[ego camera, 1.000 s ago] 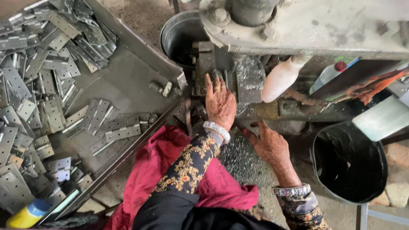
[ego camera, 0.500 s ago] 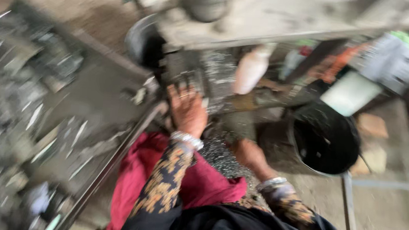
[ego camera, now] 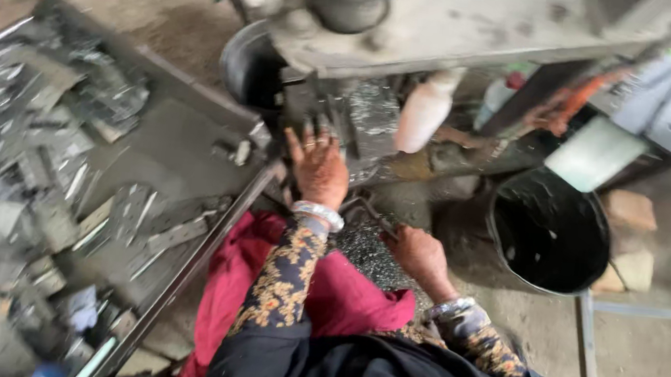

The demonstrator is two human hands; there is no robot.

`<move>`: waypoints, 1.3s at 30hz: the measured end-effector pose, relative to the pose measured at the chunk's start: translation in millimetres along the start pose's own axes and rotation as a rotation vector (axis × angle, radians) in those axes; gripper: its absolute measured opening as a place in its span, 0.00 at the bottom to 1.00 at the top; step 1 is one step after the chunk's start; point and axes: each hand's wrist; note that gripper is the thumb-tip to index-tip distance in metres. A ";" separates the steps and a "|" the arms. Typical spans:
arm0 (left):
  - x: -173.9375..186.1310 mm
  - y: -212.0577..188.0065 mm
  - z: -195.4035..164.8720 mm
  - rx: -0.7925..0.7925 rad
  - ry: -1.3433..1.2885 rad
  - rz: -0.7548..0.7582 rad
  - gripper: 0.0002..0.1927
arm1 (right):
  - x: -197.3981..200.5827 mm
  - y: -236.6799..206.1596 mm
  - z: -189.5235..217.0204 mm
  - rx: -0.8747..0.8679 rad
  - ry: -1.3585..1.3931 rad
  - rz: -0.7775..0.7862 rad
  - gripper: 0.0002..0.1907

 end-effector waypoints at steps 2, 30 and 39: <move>3.1 0.2 0.0 -0.005 0.039 0.032 0.20 | -0.7 1.3 1.0 0.052 0.012 -0.008 0.29; 24.9 15.3 3.7 -0.006 0.067 0.111 0.21 | 13.3 0.1 15.3 0.142 -0.144 -0.022 0.26; 28.8 24.8 4.8 -0.014 0.068 0.212 0.25 | 12.5 -4.5 19.0 0.033 0.009 0.067 0.30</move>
Point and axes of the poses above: each hand's wrist, its own y-axis towards the middle knuckle, its own x-axis out of the back of the hand, z = x × y, and after that the axes turned 4 degrees about y, right-handed
